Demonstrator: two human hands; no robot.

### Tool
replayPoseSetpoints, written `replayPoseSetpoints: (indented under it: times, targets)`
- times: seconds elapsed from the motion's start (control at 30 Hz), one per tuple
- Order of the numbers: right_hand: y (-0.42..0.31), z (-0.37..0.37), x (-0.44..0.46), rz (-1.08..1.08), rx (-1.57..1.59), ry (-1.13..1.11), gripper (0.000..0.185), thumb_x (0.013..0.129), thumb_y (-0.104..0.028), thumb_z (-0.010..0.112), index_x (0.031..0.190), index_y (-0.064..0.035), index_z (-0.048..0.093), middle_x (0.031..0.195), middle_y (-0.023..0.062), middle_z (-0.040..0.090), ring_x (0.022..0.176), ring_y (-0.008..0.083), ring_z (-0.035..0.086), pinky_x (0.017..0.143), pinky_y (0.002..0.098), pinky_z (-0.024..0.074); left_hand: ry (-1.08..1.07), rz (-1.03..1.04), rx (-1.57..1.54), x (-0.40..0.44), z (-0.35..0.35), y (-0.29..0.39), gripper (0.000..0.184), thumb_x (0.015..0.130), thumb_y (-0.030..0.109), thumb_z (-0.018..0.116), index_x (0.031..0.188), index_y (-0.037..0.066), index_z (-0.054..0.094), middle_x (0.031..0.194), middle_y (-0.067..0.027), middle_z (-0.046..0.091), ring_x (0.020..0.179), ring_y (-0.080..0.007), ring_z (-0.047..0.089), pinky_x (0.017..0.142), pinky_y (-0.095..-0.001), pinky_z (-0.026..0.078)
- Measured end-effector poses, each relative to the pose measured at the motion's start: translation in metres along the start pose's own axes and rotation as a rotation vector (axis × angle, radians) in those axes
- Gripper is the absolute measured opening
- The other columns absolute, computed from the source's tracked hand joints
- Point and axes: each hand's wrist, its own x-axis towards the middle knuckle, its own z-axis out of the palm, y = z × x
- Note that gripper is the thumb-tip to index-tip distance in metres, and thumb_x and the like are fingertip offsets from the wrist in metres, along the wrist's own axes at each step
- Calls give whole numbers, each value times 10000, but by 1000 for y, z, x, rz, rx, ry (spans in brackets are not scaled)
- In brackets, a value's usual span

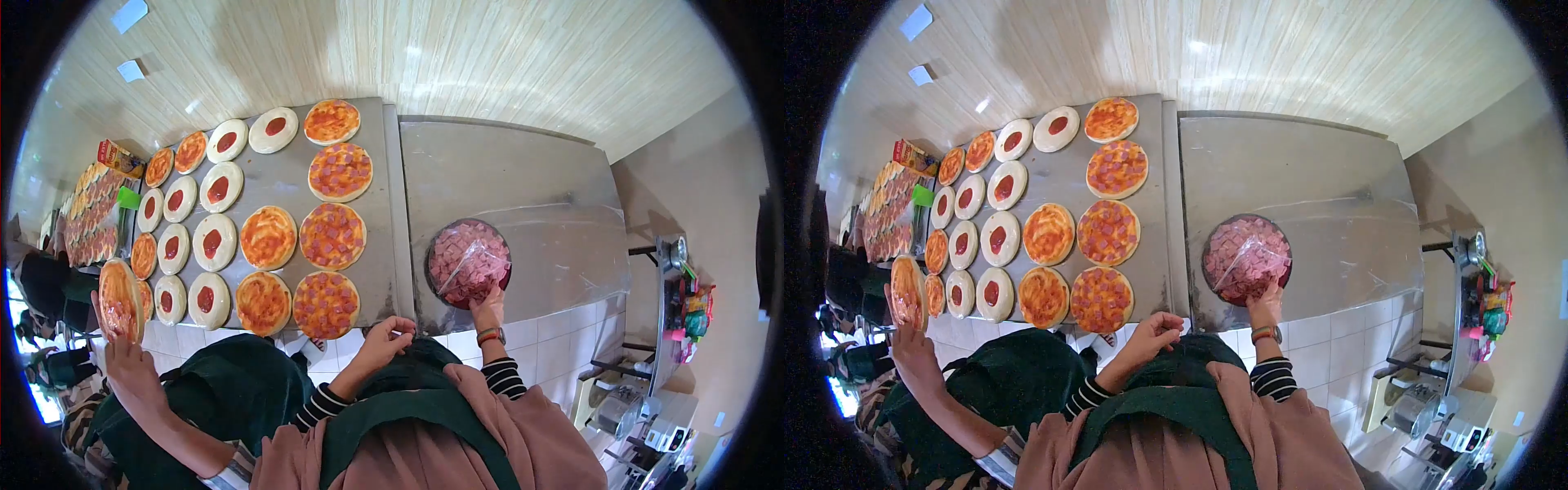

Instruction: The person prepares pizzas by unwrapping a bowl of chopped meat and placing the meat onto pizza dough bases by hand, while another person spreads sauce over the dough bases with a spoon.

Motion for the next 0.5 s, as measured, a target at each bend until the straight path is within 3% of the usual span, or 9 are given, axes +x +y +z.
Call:
replayPoseSetpoints:
  times: [0.1, 0.23, 0.3, 0.4, 0.43, 0.47, 0.5]
  targets:
    - [1, 4, -2, -43, -28, 72, 651, 651, -155, 641, 1214, -73, 324, 1006, 210, 440, 831, 400, 508, 681, 442, 458, -24, -13, -9, -9, -6, 3, 257, 795, 123, 544, 1030, 28, 499, 910, -34, 543, 747, -98, 524, 618, -227, 444]
    - [9, 9, 6, -17, -50, 86, 579, 636, -138, 636, 1159, -74, 397, 983, 211, 474, 824, 395, 518, 679, 430, 460, -32, 35, -24, -8, -10, 7, 262, 796, 134, 546, 1032, 29, 498, 918, -38, 542, 757, -104, 525, 620, -233, 447]
    - [15, 10, 9, -39, 3, 186, 414, 608, -113, 642, 992, -39, 507, 817, 186, 570, 752, 344, 566, 659, 383, 473, -46, 31, 10, -9, -9, 15, 269, 796, 147, 548, 1032, 30, 497, 920, -38, 537, 770, -106, 522, 625, -237, 449]
    - [31, 14, 19, 51, 193, 127, 344, 581, -109, 651, 895, -28, 538, 731, 172, 593, 691, 302, 592, 648, 346, 480, -65, -5, -15, -6, -9, 13, 245, 805, 117, 530, 1031, 30, 493, 936, -39, 539, 789, -113, 525, 641, -227, 447]
    - [31, 12, 19, -21, 208, 222, 260, 608, -100, 661, 827, -16, 550, 645, 127, 579, 565, 223, 580, 527, 311, 478, -64, 2, -11, -6, -9, 14, 245, 805, 117, 530, 1031, 30, 493, 936, -39, 539, 789, -113, 525, 641, -227, 447]
    - [31, 10, 21, -24, 210, 225, 260, 608, -100, 661, 827, -16, 550, 645, 127, 579, 565, 223, 580, 527, 311, 478, -72, -11, -25, -6, -8, 13, 244, 810, 122, 523, 1035, 32, 491, 940, -39, 537, 795, -116, 525, 645, -229, 447]
    - [32, 6, 25, 173, 467, 138, 253, 624, -121, 675, 824, -20, 558, 653, 99, 580, 521, 191, 560, 477, 298, 471, -80, -19, -38, -4, -7, 15, 243, 816, 128, 517, 1038, 35, 488, 943, -39, 534, 801, -118, 524, 648, -231, 447]
